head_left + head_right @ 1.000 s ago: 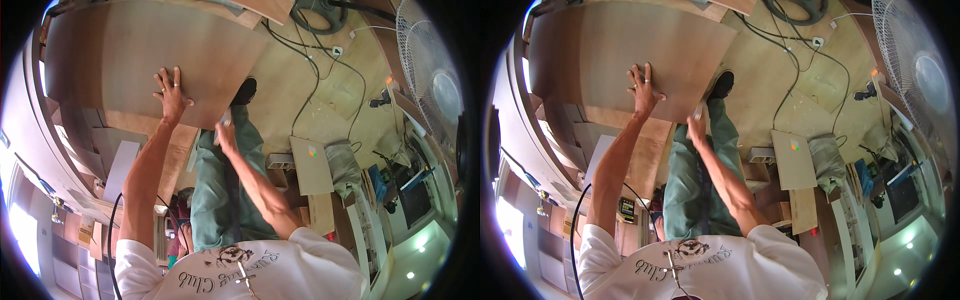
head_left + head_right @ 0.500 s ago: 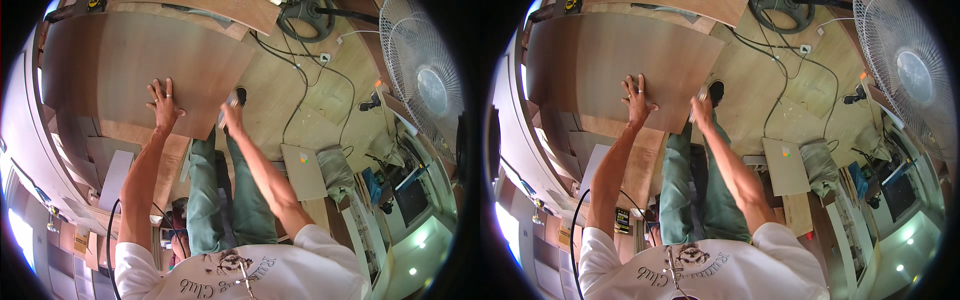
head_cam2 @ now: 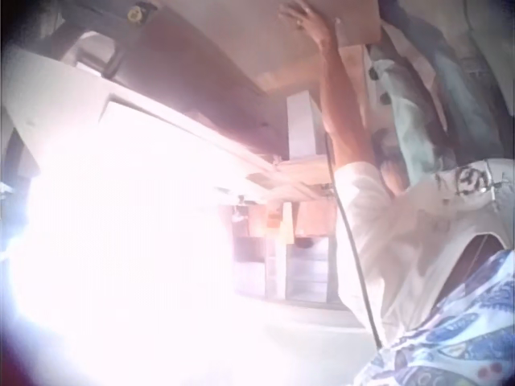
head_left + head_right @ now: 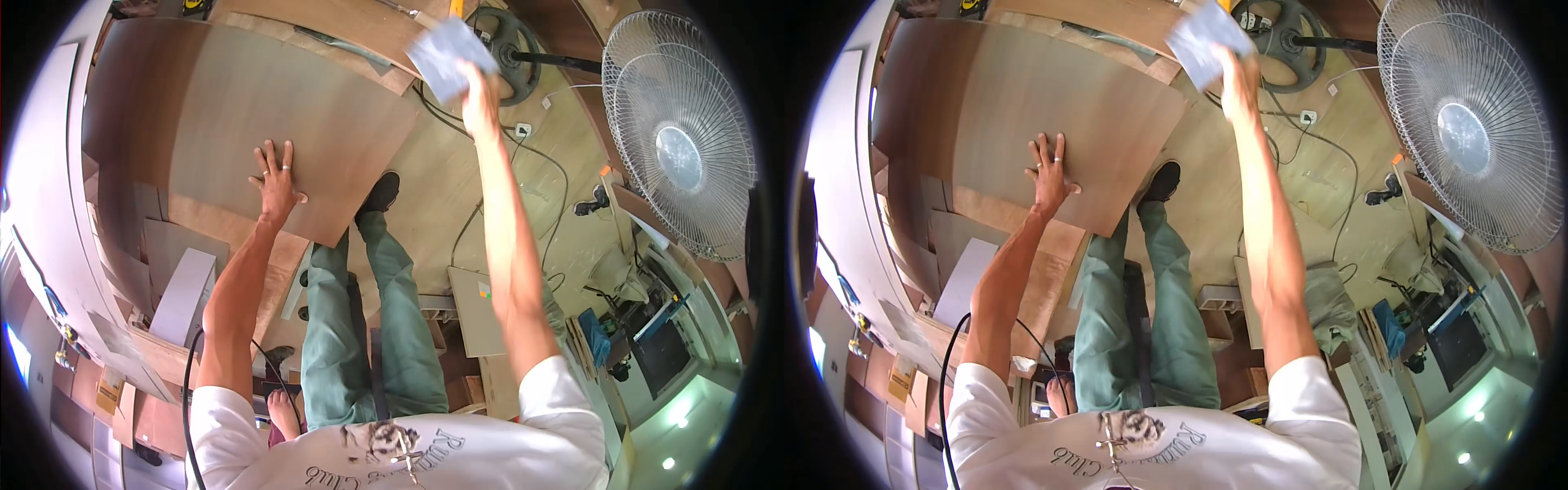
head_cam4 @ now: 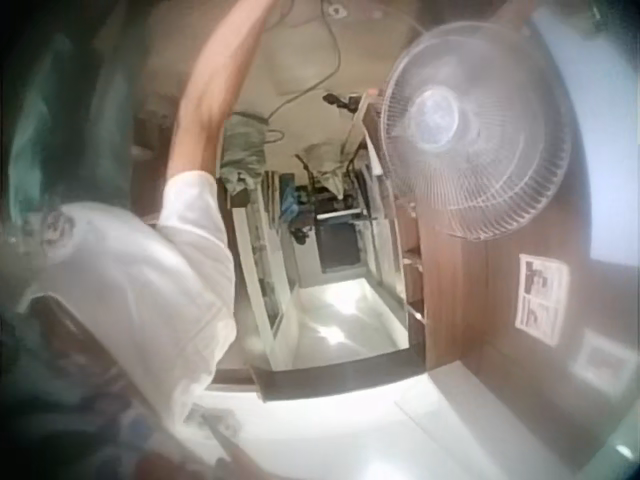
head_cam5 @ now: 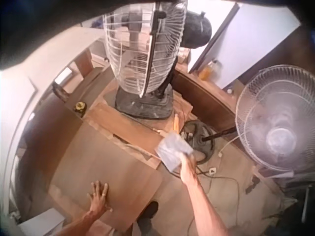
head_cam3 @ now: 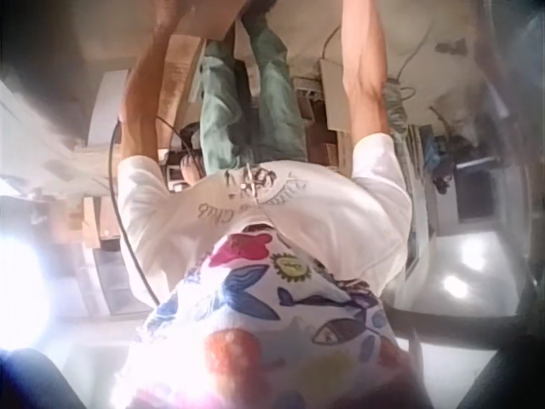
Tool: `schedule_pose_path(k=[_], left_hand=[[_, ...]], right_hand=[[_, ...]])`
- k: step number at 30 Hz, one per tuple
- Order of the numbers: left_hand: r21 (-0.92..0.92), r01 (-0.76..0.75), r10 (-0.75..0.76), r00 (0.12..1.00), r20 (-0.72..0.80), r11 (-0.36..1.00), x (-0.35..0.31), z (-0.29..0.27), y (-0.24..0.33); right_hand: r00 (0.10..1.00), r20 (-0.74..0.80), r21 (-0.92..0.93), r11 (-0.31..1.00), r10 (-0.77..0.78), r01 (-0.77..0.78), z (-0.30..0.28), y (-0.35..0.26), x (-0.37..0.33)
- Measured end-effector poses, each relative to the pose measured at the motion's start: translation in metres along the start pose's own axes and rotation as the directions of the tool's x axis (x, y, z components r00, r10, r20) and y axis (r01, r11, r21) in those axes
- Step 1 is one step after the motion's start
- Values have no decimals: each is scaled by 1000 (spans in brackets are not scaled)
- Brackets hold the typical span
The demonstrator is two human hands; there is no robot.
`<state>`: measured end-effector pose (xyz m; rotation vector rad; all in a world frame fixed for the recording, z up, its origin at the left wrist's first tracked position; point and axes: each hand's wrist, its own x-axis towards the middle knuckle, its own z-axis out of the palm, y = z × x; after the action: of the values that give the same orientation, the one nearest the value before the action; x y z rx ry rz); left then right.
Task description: The person sands the edge of a curved wooden panel with a sanding block, then positions the panel into a wooden frame and marks it with a pencil.
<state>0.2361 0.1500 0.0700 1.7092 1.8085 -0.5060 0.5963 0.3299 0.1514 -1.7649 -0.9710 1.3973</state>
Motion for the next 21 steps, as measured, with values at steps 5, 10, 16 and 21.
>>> schedule_pose_path(k=[5,10,16,21], left_hand=[[-60,1,0,1000,18,998,-4,4,-11],[-109,-31,36,998,44,994,1,-21,-6],[-454,-367,384,922,-58,812,19,-24,-89],[-481,-408,436,898,-59,776,50,-64,-222]], right_hand=[[998,-58,461,887,-11,37,57,43,35],[808,-134,213,813,574,-542,67,192,-85],[869,72,260,832,490,-491,127,177,-163],[999,-39,5,1000,-3,3,108,114,-191]])
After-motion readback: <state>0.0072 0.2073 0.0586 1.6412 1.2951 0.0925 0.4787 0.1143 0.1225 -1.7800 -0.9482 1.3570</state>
